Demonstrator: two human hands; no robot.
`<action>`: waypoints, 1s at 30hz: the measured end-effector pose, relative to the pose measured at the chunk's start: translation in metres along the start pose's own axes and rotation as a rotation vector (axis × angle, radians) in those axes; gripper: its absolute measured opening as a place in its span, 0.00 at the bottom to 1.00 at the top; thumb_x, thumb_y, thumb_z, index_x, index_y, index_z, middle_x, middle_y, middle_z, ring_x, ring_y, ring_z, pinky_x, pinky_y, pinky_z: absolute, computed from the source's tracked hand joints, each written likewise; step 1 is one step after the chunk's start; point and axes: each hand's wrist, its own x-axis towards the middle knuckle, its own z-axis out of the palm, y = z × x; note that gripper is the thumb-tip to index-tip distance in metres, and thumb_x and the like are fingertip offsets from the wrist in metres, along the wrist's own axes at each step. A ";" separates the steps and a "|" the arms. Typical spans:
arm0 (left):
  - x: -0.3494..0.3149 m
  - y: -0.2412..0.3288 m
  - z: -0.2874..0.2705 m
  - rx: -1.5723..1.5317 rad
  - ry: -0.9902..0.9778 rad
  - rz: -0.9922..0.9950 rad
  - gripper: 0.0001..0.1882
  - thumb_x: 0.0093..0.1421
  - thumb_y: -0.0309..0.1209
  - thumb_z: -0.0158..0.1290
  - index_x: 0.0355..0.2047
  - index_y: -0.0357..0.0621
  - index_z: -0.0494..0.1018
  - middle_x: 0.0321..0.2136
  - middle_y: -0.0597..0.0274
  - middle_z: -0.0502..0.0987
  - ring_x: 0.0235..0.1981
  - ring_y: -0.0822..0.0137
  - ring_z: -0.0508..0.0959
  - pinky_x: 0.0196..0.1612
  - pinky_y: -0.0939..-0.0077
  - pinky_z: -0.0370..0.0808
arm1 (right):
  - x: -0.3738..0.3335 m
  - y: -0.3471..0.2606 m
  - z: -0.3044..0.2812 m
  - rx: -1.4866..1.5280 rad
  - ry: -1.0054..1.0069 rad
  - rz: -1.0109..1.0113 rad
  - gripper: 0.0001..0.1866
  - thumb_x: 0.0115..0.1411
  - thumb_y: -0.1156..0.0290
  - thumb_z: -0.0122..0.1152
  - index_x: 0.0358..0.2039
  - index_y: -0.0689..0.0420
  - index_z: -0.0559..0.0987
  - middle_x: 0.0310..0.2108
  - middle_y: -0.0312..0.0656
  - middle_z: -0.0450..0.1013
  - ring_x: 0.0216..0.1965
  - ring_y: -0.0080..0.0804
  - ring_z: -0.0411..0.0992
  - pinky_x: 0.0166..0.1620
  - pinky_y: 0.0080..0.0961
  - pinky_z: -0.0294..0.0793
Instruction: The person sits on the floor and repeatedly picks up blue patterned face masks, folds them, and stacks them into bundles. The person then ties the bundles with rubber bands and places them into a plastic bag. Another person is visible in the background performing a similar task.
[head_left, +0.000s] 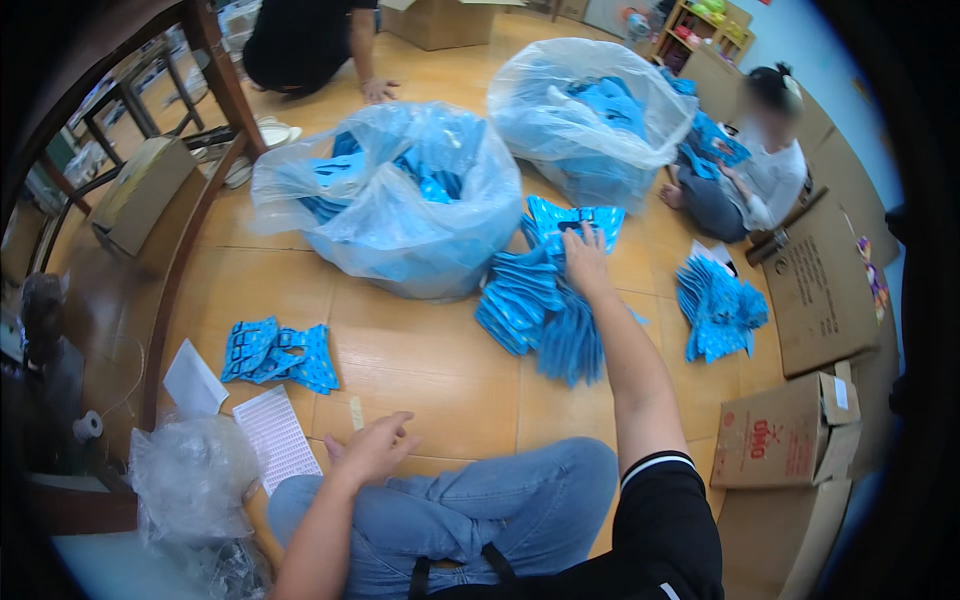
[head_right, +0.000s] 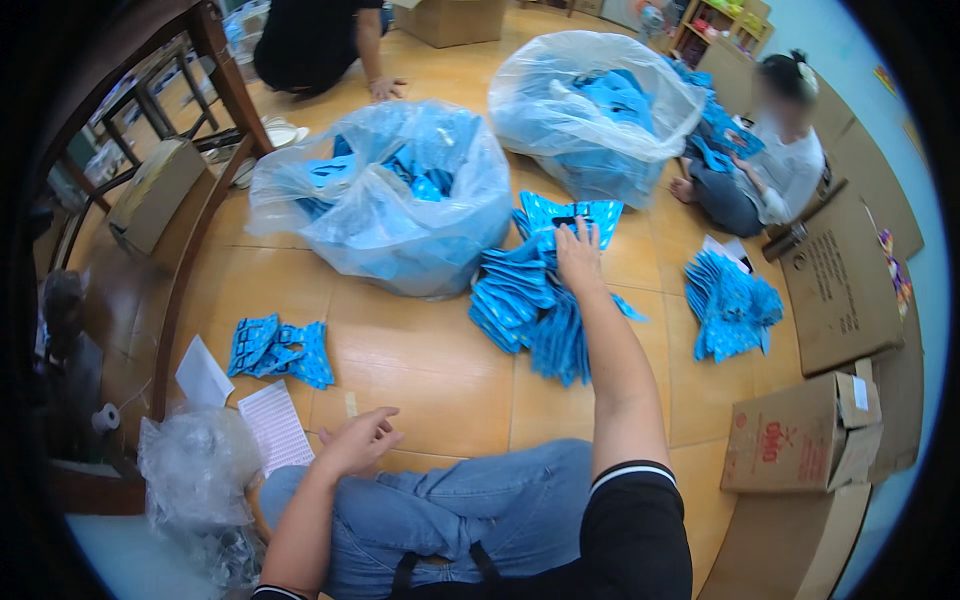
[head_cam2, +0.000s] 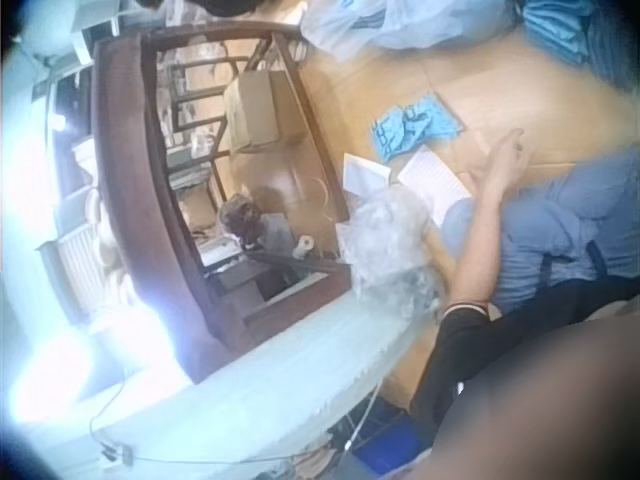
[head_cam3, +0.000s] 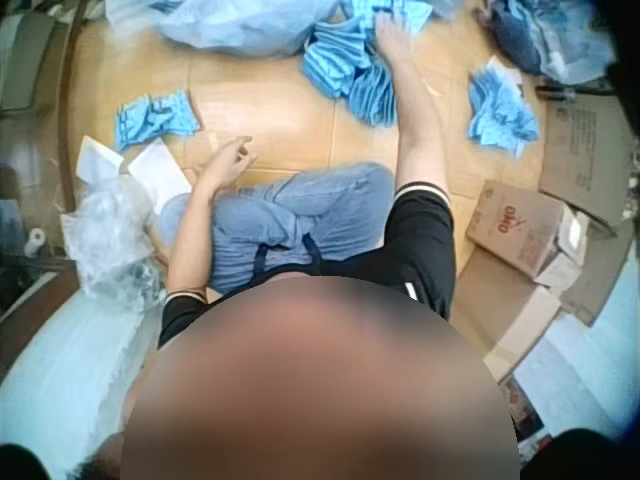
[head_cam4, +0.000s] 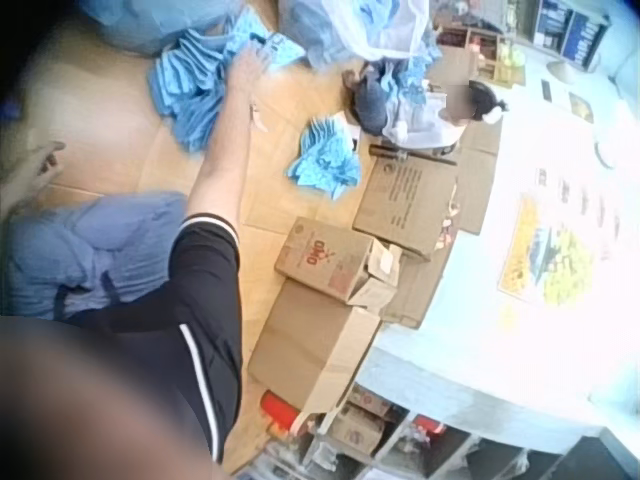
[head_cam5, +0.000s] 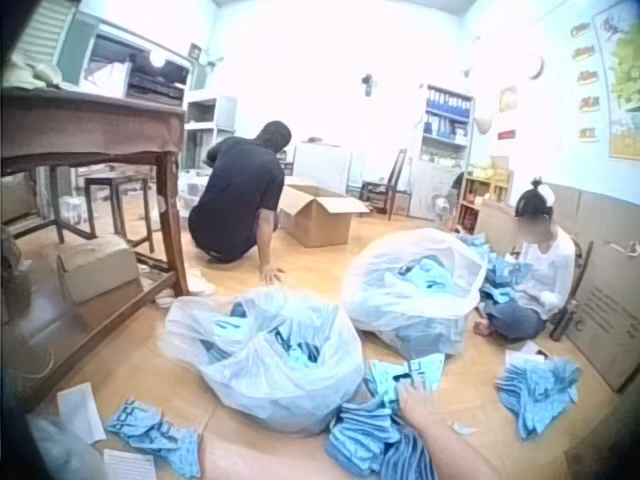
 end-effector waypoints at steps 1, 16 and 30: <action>0.000 0.001 -0.001 -0.050 0.013 0.064 0.28 0.59 0.43 0.52 0.54 0.38 0.66 0.40 0.45 0.76 0.40 0.51 0.77 0.43 0.63 0.73 | 0.008 -0.004 0.008 -0.074 0.065 -0.016 0.13 0.58 0.69 0.48 0.43 0.54 0.73 0.51 0.39 0.70 0.61 0.44 0.58 0.62 0.55 0.48; 0.004 0.005 -0.003 -0.152 -0.034 0.092 0.27 0.59 0.43 0.51 0.54 0.39 0.66 0.40 0.45 0.76 0.40 0.51 0.77 0.43 0.63 0.73 | 0.056 -0.022 -0.013 0.042 -0.199 0.146 0.15 0.54 0.61 0.54 0.40 0.53 0.78 0.40 0.47 0.75 0.62 0.50 0.55 0.64 0.61 0.39; 0.004 0.008 -0.007 -0.144 -0.068 0.069 0.28 0.60 0.43 0.50 0.56 0.41 0.65 0.43 0.45 0.75 0.45 0.50 0.75 0.47 0.62 0.71 | 0.186 -0.174 -0.062 0.717 -0.322 -0.160 0.17 0.58 0.64 0.54 0.43 0.62 0.76 0.44 0.56 0.73 0.46 0.50 0.72 0.50 0.38 0.70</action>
